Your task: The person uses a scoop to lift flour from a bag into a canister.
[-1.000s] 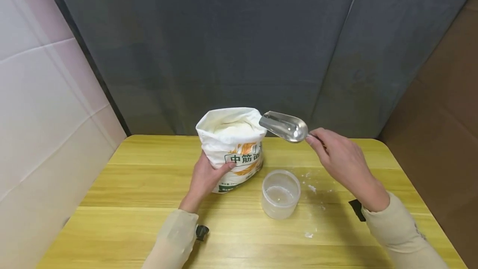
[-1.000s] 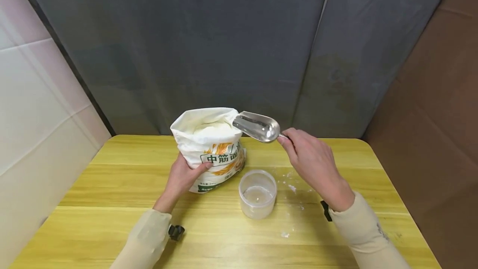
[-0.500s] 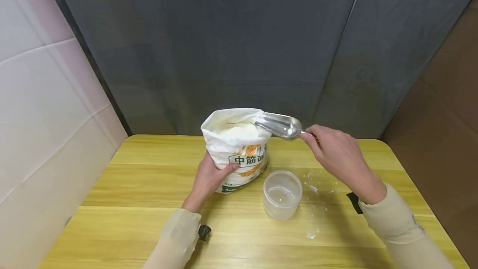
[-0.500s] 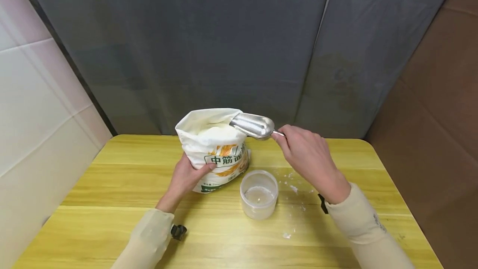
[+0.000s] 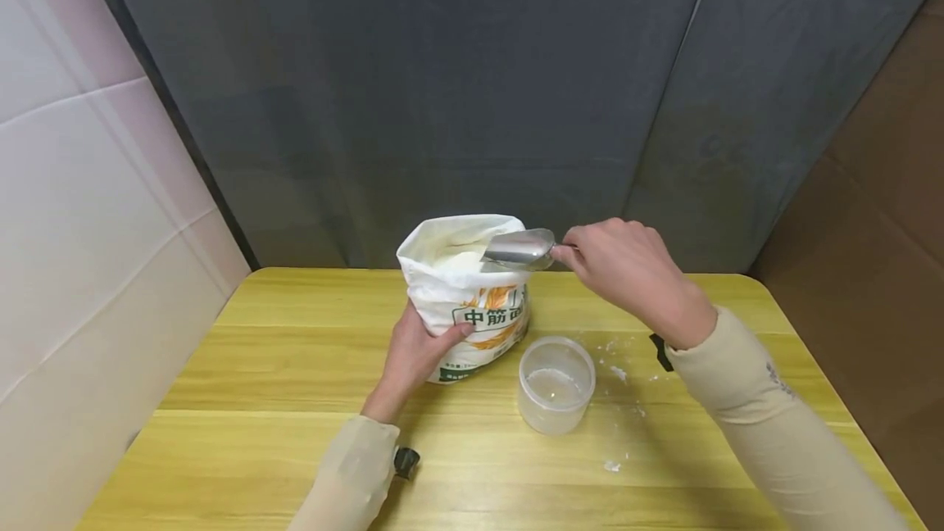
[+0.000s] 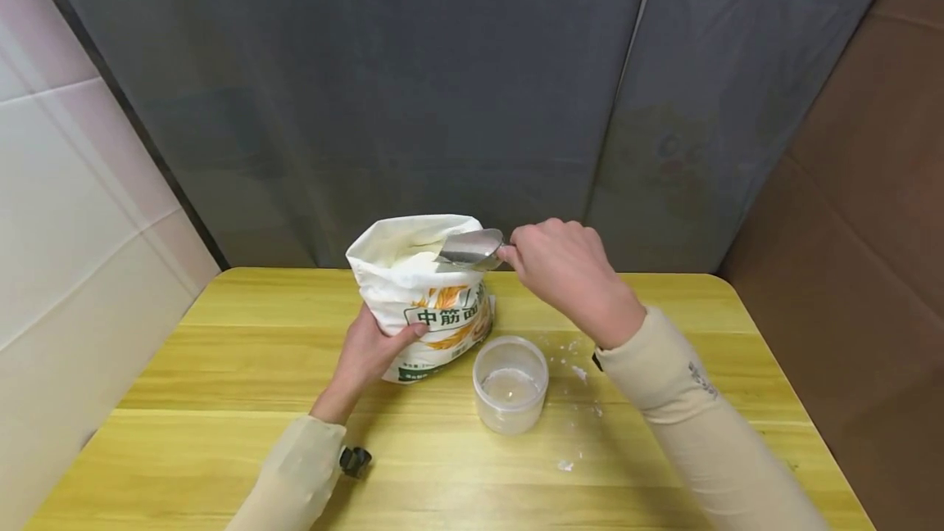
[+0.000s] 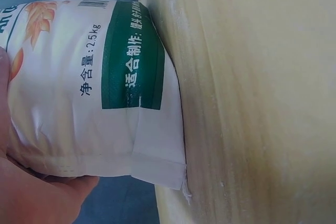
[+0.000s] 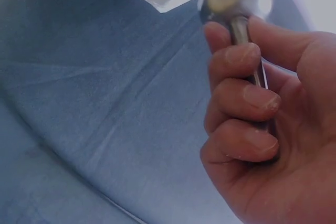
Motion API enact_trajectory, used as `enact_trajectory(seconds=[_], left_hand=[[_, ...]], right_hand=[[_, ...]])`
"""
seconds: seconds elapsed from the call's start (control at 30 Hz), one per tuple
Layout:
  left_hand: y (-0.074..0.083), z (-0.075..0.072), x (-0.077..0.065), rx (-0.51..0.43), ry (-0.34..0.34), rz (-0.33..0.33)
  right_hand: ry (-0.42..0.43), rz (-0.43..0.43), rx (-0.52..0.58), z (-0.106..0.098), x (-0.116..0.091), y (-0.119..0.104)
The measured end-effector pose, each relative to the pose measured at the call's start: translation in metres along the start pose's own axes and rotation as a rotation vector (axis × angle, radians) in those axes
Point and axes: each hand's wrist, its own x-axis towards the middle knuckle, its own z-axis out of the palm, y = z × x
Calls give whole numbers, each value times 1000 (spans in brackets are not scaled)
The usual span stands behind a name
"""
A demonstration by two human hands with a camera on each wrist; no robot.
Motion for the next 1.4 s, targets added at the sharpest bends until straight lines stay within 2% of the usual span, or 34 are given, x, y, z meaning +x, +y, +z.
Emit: enact_trajectory(seconds=[0.13,0.27,0.7,1.03,1.4], left_hand=[[0,2,1,-10,4,5],[0,2,0,-9,6,4],[-2,0,2,-19,6,-13],[-3,-2,2,-26,10,-12],[-6,-5,1,-16,17,18]], right_hand=[[-60,15,-8,0,4,-3],[-82,21,-10,4,6,-5],[-58,28,-43,19,22,-22],[-82,47,-65,28,35,-36],[-110,56,-81,38,46,-53]])
